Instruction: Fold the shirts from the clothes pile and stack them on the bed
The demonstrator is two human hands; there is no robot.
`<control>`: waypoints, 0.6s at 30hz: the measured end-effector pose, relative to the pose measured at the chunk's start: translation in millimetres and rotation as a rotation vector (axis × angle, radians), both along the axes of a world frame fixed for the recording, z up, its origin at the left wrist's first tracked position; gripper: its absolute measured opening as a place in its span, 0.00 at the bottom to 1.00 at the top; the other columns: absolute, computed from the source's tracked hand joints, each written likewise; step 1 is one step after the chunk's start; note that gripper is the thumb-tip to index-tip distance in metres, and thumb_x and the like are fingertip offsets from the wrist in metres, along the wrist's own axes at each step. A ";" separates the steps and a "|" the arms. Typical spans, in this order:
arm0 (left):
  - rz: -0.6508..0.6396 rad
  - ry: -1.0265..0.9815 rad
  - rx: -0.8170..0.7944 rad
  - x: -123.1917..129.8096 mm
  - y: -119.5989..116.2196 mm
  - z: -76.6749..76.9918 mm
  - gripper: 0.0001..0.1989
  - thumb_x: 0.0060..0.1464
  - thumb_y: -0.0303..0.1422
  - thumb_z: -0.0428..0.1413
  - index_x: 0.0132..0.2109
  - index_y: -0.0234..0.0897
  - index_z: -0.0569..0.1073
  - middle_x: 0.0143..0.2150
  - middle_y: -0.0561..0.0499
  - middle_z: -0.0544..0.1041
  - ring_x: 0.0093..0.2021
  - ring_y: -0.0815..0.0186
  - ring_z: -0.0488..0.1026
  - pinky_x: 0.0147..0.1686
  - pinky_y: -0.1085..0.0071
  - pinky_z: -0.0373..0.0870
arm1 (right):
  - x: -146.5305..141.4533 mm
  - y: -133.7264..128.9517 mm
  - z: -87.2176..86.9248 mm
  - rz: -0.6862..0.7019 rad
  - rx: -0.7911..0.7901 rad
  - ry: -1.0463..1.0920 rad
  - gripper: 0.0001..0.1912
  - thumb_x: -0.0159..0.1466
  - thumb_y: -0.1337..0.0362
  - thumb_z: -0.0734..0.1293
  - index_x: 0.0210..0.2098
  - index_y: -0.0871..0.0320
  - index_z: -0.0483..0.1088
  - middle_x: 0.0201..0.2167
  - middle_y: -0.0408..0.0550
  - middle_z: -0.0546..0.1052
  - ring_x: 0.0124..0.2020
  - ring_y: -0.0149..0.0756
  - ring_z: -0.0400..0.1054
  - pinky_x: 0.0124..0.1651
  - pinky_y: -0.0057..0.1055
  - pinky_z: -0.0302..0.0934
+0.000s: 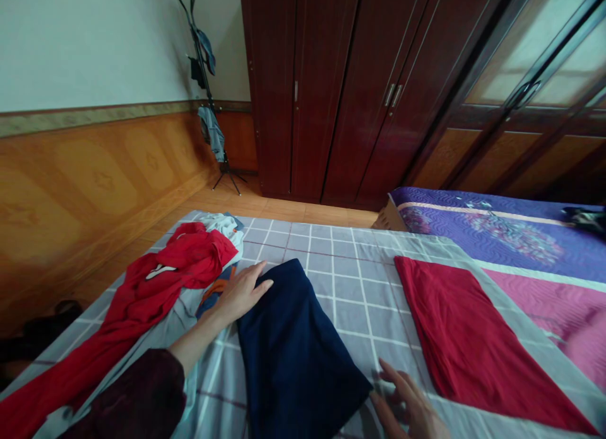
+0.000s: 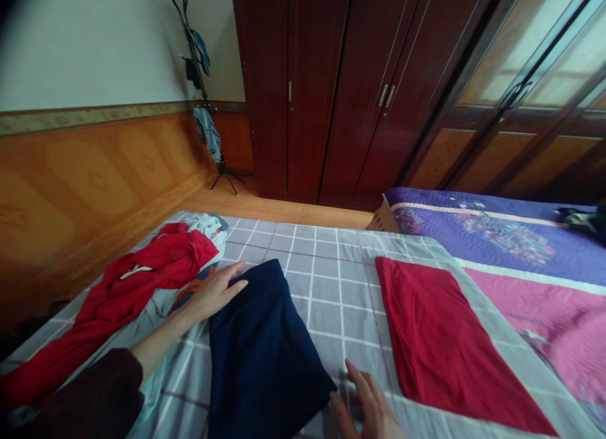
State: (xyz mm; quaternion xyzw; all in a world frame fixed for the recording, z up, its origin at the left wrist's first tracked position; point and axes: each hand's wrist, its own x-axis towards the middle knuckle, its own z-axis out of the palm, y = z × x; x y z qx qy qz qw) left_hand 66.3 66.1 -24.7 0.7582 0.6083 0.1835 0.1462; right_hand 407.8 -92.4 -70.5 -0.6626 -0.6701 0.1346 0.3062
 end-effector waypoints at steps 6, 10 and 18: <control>0.029 -0.036 -0.016 6.4 22.5 -16.6 0.16 0.58 0.41 0.51 0.47 0.37 0.72 0.43 0.46 0.78 0.45 0.59 0.74 0.45 0.67 0.67 | -24.8 17.2 17.1 -0.057 -0.226 -0.029 0.24 0.61 0.43 0.58 0.41 0.53 0.72 0.28 0.44 0.75 0.26 0.38 0.72 0.28 0.31 0.62; 0.054 -0.012 -0.095 5.4 24.4 -17.1 0.13 0.55 0.41 0.54 0.42 0.37 0.71 0.41 0.46 0.78 0.42 0.59 0.75 0.40 0.69 0.67 | -33.5 25.7 26.4 -0.043 -0.287 -0.160 0.15 0.59 0.48 0.62 0.29 0.53 0.69 0.22 0.42 0.73 0.23 0.36 0.69 0.26 0.30 0.56; 0.057 0.057 -0.092 5.7 21.7 -20.3 0.08 0.56 0.40 0.50 0.36 0.40 0.67 0.35 0.52 0.76 0.39 0.62 0.75 0.37 0.72 0.65 | -48.9 28.2 34.1 -0.007 -0.398 -0.058 0.07 0.54 0.61 0.63 0.23 0.56 0.63 0.19 0.40 0.69 0.22 0.31 0.64 0.26 0.26 0.50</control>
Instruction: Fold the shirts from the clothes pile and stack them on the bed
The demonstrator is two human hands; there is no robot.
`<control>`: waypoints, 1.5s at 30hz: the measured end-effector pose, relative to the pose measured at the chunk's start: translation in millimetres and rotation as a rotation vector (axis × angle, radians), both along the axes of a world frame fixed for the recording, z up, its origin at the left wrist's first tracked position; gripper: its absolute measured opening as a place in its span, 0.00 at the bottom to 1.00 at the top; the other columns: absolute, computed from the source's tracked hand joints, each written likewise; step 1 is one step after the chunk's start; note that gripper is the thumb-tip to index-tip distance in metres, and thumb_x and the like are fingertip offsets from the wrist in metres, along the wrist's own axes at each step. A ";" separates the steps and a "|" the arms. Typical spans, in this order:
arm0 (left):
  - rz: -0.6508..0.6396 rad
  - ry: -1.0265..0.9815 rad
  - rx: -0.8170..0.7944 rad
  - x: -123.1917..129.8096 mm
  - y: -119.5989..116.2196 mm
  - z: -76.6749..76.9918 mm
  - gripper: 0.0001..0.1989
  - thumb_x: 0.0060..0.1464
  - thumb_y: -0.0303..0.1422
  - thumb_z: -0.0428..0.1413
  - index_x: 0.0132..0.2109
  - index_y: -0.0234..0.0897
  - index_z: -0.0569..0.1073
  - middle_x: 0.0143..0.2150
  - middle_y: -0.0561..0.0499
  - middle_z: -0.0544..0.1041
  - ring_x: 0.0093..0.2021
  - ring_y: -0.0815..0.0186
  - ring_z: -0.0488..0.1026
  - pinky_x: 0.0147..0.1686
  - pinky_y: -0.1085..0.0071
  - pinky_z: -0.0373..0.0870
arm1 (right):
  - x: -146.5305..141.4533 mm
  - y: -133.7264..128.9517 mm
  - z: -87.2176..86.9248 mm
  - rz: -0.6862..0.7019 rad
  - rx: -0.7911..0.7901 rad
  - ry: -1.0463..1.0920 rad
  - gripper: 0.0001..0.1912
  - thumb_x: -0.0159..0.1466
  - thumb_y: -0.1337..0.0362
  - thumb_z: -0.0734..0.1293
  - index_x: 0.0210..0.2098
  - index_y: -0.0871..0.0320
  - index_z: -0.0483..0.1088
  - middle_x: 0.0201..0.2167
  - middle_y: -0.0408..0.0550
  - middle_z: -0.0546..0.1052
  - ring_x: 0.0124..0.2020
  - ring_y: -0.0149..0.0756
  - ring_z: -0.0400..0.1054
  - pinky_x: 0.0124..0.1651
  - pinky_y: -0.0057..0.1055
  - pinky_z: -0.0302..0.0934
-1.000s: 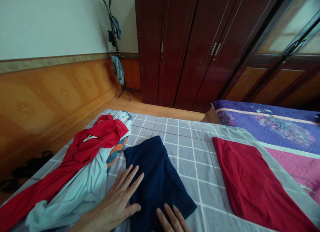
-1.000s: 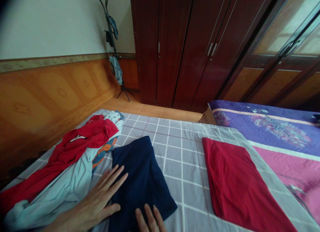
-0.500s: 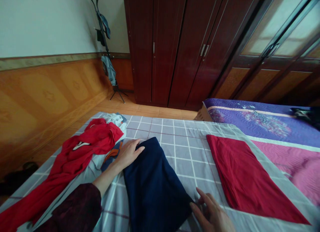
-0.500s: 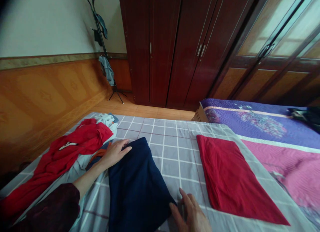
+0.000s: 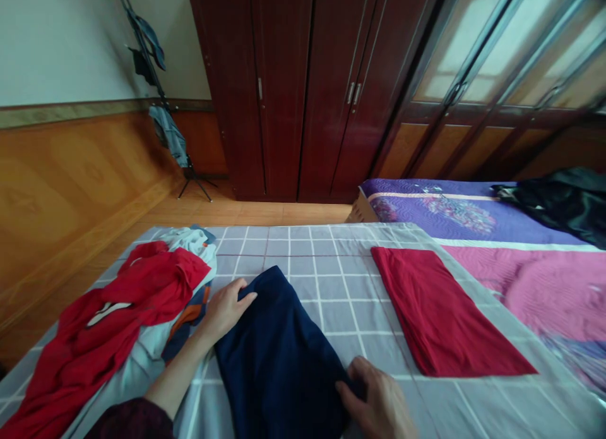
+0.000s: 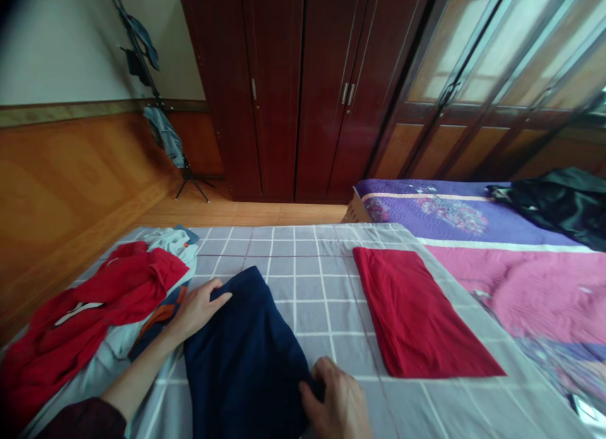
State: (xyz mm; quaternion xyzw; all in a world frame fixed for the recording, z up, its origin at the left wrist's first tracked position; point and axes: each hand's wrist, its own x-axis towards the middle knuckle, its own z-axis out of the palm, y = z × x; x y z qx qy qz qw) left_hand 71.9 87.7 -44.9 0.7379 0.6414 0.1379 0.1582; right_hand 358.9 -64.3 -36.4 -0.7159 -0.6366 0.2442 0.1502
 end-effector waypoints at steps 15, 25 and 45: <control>-0.002 -0.219 -0.053 -10.1 15.8 -27.9 0.23 0.47 0.50 0.50 0.41 0.37 0.71 0.43 0.43 0.79 0.48 0.50 0.74 0.48 0.60 0.70 | 1.9 -12.0 -6.1 -0.246 -0.015 0.745 0.19 0.53 0.64 0.64 0.43 0.61 0.74 0.34 0.49 0.76 0.35 0.40 0.70 0.36 0.32 0.64; -0.294 -0.346 0.016 87.0 0.8 5.8 0.14 0.51 0.45 0.50 0.38 0.40 0.70 0.37 0.50 0.78 0.40 0.57 0.75 0.41 0.66 0.70 | 72.2 -53.4 14.7 -0.298 -0.006 0.568 0.23 0.53 0.64 0.62 0.47 0.58 0.74 0.39 0.50 0.77 0.42 0.43 0.70 0.45 0.34 0.63; -0.696 -0.553 0.211 296.7 50.6 134.3 0.09 0.53 0.37 0.52 0.38 0.37 0.71 0.37 0.52 0.76 0.39 0.63 0.73 0.40 0.71 0.66 | 205.6 -68.6 107.2 -0.421 0.188 0.663 0.26 0.55 0.53 0.65 0.49 0.62 0.72 0.21 0.43 0.71 0.19 0.28 0.62 0.20 0.24 0.57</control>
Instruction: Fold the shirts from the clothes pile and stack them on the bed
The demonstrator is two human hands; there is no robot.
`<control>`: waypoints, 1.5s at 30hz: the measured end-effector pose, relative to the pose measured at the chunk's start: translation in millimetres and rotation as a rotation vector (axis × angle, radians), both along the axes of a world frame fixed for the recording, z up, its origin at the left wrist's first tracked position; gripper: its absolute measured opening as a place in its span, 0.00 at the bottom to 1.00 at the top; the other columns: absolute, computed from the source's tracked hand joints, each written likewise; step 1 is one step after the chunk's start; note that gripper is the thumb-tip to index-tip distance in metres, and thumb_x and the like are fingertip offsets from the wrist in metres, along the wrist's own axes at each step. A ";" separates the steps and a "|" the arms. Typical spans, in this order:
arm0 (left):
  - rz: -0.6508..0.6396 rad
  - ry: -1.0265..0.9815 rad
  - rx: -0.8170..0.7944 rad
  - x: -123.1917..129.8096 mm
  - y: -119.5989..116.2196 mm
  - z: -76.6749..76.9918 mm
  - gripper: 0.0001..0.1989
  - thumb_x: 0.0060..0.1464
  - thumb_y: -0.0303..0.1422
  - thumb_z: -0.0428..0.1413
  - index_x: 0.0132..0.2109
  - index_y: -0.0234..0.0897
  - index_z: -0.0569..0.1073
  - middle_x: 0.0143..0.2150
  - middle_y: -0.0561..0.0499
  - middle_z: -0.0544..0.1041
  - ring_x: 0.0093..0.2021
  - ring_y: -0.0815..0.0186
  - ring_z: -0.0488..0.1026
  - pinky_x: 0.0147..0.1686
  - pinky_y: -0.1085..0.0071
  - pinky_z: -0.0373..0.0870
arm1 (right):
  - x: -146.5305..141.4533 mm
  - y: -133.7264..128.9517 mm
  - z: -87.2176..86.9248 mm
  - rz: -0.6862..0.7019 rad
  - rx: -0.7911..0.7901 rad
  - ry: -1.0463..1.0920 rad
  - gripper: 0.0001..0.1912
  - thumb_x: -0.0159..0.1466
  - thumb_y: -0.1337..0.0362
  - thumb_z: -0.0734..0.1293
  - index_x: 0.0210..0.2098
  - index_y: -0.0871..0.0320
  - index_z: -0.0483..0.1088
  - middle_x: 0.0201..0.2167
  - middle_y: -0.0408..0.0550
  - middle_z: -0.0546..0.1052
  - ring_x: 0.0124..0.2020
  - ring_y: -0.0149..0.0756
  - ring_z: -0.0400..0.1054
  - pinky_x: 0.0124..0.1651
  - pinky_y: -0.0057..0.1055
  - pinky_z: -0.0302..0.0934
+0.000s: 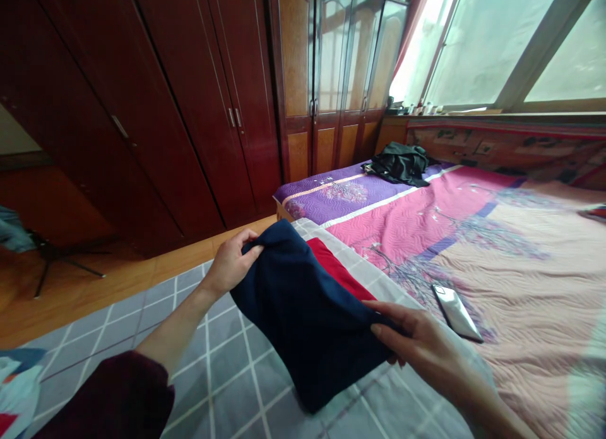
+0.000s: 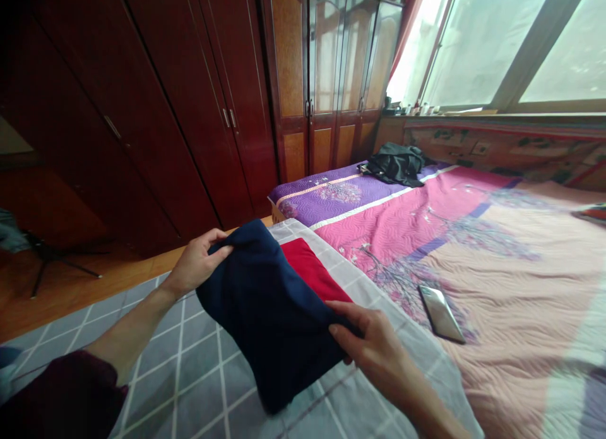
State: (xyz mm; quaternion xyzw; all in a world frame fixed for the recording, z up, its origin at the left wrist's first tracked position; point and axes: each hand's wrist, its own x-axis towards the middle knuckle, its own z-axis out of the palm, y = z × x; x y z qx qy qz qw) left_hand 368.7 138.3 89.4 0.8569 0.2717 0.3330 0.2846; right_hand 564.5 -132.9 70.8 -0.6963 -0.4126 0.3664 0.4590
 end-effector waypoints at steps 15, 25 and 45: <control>-0.008 0.386 0.012 133.8 73.1 -110.1 0.04 0.49 0.30 0.55 0.35 0.37 0.72 0.34 0.51 0.76 0.38 0.61 0.72 0.39 0.69 0.65 | 83.1 39.7 -115.4 -0.218 -0.089 0.210 0.31 0.50 0.52 0.67 0.48 0.65 0.70 0.15 0.42 0.71 0.13 0.30 0.64 0.14 0.23 0.55; -0.079 0.553 -0.050 98.9 95.1 -106.7 0.14 0.44 0.40 0.60 0.37 0.38 0.74 0.28 0.55 0.74 0.30 0.64 0.72 0.28 0.74 0.64 | 80.4 41.1 -108.1 -0.204 -0.092 0.127 0.28 0.50 0.51 0.66 0.45 0.64 0.72 0.18 0.42 0.73 0.13 0.30 0.64 0.16 0.25 0.57; -0.165 0.654 0.185 158.5 -26.6 -132.9 0.43 0.57 0.58 0.36 0.69 0.33 0.42 0.70 0.38 0.39 0.69 0.50 0.31 0.63 0.46 0.29 | 84.7 40.4 -112.8 -0.181 -0.119 0.012 0.30 0.52 0.49 0.64 0.47 0.63 0.73 0.14 0.42 0.70 0.15 0.35 0.65 0.17 0.28 0.55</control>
